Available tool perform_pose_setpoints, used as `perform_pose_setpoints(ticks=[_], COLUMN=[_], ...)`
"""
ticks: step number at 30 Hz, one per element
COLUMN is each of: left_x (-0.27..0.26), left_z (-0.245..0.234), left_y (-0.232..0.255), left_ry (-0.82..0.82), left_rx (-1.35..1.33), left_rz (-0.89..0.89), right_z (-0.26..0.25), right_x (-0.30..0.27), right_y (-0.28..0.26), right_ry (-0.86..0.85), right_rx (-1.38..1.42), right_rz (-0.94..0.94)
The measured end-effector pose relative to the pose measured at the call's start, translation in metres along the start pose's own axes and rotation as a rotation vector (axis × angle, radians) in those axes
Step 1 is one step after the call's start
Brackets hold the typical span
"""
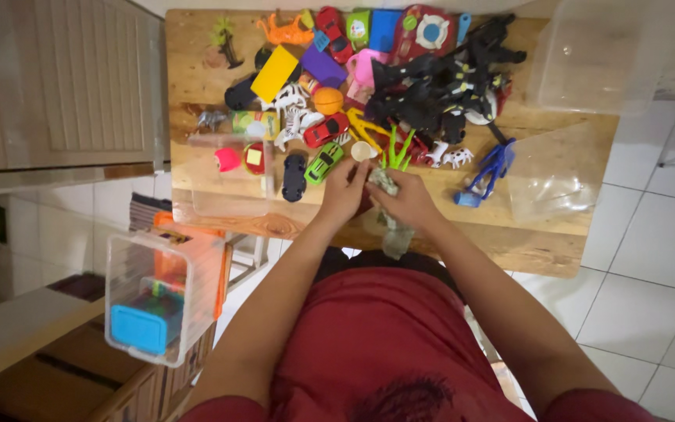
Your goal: The person wipes a variety of small plastic toys with a cloth, placing some into a blue container and others into a larger clear bin.
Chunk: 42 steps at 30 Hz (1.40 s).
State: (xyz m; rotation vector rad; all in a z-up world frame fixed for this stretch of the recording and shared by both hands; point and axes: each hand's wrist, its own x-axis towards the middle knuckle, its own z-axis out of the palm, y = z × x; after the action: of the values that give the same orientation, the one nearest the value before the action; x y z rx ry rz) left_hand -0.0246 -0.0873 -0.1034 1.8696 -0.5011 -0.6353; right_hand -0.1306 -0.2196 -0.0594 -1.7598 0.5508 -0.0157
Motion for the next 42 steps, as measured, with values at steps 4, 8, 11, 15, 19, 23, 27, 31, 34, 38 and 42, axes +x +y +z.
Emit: perform_pose_setpoints(ticks=[4,8,11,15,19,23,27,31,34,38,42], left_x=[-0.002,-0.020,-0.032,-0.033,-0.036,-0.039,-0.042,-0.044,-0.041,-0.045,-0.048], left_z=[-0.016,-0.036,-0.051,-0.071,-0.090,-0.099,-0.110,-0.114,-0.116,-0.125,-0.131], left_y=[0.049,0.085,0.088,0.076,0.071,0.078,0.092,0.096,0.085,0.070,0.079], left_ry=[-0.041,-0.271,-0.365,-0.311,-0.232,-0.120,-0.156,-0.155,-0.111,-0.048,-0.100], left_rx=[-0.009,-0.056,0.053,0.085,0.208,0.191,0.171,0.165,0.158,0.113,0.194], left_rz=[-0.074,-0.187,-0.161,0.058,0.156,0.256,0.204,0.100,0.183,0.150,0.221], right_z=[-0.010,-0.012,-0.001,0.020,0.038,0.036,0.037,0.065,0.067,0.032,0.028], right_x=[-0.011,-0.017,-0.017,-0.020,-0.030,-0.012,-0.011,-0.024,-0.018,-0.003,-0.002], right_y=[-0.007,-0.043,-0.070,-0.094,-0.100,-0.083,-0.092,-0.107,-0.090,-0.063,-0.084], right_ry=[0.251,0.298,0.342,0.324,0.213,0.048,0.139,0.252,0.233,-0.040,0.325], right_rx=[0.152,0.017,-0.261,-0.464,-0.497,-0.132,-0.169,-0.444,-0.318,0.392,0.031], right_rz=[-0.035,-0.276,-0.479,-0.604,-0.542,-0.362,-0.420,-0.466,-0.449,0.069,-0.318])
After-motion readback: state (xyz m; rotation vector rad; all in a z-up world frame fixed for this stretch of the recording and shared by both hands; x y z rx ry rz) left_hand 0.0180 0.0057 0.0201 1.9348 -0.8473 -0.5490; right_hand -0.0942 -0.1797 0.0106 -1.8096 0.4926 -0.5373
